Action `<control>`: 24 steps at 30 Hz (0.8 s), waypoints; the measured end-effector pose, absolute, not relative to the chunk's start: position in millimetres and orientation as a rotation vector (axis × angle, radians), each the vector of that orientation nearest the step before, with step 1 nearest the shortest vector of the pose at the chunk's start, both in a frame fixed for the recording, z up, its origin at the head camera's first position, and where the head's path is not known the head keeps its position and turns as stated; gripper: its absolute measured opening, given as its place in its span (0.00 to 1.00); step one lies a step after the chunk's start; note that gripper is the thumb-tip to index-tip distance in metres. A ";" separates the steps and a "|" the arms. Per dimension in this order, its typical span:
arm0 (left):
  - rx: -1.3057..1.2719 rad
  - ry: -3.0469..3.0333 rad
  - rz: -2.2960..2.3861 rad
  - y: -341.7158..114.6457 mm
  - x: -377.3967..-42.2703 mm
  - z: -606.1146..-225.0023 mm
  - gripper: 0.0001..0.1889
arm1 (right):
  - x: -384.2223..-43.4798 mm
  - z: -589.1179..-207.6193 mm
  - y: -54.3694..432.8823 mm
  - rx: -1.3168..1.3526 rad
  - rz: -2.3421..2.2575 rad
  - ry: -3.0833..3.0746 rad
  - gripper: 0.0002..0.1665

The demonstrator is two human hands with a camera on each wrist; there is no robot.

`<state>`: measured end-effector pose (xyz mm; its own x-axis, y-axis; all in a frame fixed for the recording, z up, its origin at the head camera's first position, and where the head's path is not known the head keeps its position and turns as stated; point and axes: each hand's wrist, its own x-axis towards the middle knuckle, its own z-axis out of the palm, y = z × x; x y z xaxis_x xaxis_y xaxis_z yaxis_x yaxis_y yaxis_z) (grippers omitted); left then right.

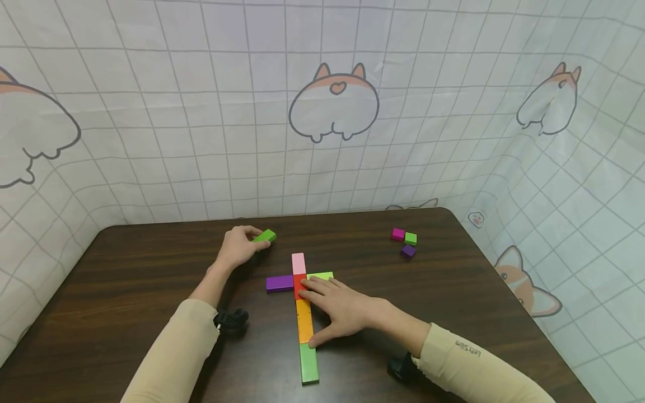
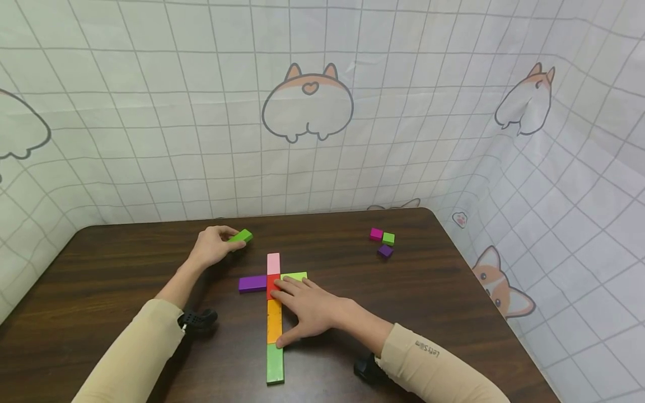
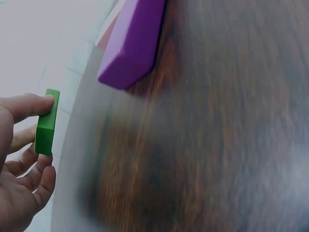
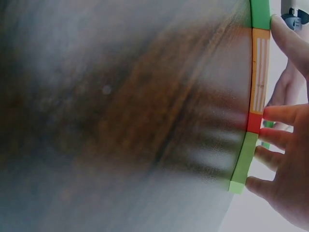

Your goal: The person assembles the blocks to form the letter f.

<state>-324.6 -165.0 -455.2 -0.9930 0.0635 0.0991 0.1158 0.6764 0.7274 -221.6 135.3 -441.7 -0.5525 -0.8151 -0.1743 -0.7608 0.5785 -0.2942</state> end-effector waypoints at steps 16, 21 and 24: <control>-0.098 -2.781 -1.265 -138.4 -323.9 -454.9 0.23 | -218.7 -444.1 138.4 -1.300 -0.268 2.517 0.63; -0.087 -2.767 -1.272 -131.0 -323.7 -454.1 0.23 | -218.8 -444.6 138.9 -1.308 -0.272 2.516 0.63; -0.074 -2.771 -1.273 -126.6 -325.1 -454.1 0.23 | -218.3 -444.7 139.2 -1.313 -0.270 2.521 0.63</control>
<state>-325.1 -126.6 -454.1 -0.9946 0.0060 0.1032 0.0822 0.6511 0.7545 -218.3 139.2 -444.7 -0.5446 -0.8224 -0.1644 -0.7690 0.5679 -0.2934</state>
